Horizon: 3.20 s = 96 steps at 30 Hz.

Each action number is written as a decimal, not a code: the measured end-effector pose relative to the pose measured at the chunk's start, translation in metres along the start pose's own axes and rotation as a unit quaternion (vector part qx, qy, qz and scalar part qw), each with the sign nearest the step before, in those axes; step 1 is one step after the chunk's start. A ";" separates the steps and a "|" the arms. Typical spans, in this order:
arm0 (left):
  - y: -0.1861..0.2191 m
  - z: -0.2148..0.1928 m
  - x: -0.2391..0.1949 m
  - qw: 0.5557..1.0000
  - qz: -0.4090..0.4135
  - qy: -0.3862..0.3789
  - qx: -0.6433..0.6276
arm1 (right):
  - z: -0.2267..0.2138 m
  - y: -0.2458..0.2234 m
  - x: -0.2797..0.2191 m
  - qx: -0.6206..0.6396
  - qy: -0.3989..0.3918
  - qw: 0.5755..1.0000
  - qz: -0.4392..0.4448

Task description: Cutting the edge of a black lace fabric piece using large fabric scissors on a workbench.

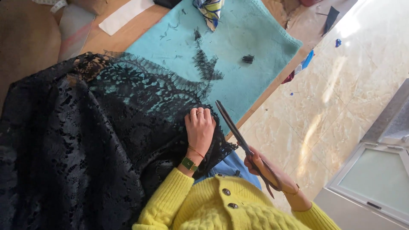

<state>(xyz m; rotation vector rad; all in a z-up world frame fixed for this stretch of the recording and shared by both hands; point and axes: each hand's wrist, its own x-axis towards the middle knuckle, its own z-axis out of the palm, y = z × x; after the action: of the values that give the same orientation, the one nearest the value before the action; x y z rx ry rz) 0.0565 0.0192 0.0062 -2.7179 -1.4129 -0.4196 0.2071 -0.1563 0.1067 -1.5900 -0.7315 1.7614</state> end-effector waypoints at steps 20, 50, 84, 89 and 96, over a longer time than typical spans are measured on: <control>-0.016 0.006 -0.006 0.952 -0.078 0.061 -0.289 | -0.004 -0.019 0.038 0.010 0.007 1.000 0.003; -0.024 0.023 -0.012 0.914 -0.080 0.096 -0.387 | 0.032 -0.004 0.056 0.016 0.113 0.990 0.088; -0.020 0.024 -0.020 0.933 -0.058 0.080 -0.345 | -0.017 0.042 0.045 0.060 0.071 0.995 -0.045; -0.023 0.013 -0.018 0.925 -0.050 0.050 -0.374 | -0.004 0.015 0.033 0.050 0.055 0.997 0.015; -0.024 0.011 -0.018 0.907 -0.049 0.060 -0.413 | 0.003 0.014 0.042 0.002 -0.018 1.000 0.012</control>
<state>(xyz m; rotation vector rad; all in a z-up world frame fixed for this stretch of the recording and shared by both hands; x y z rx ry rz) 0.0296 0.0214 -0.0112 -3.1097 -1.6024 -1.4648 0.2005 -0.1328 0.0699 -1.5751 -0.7292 1.8110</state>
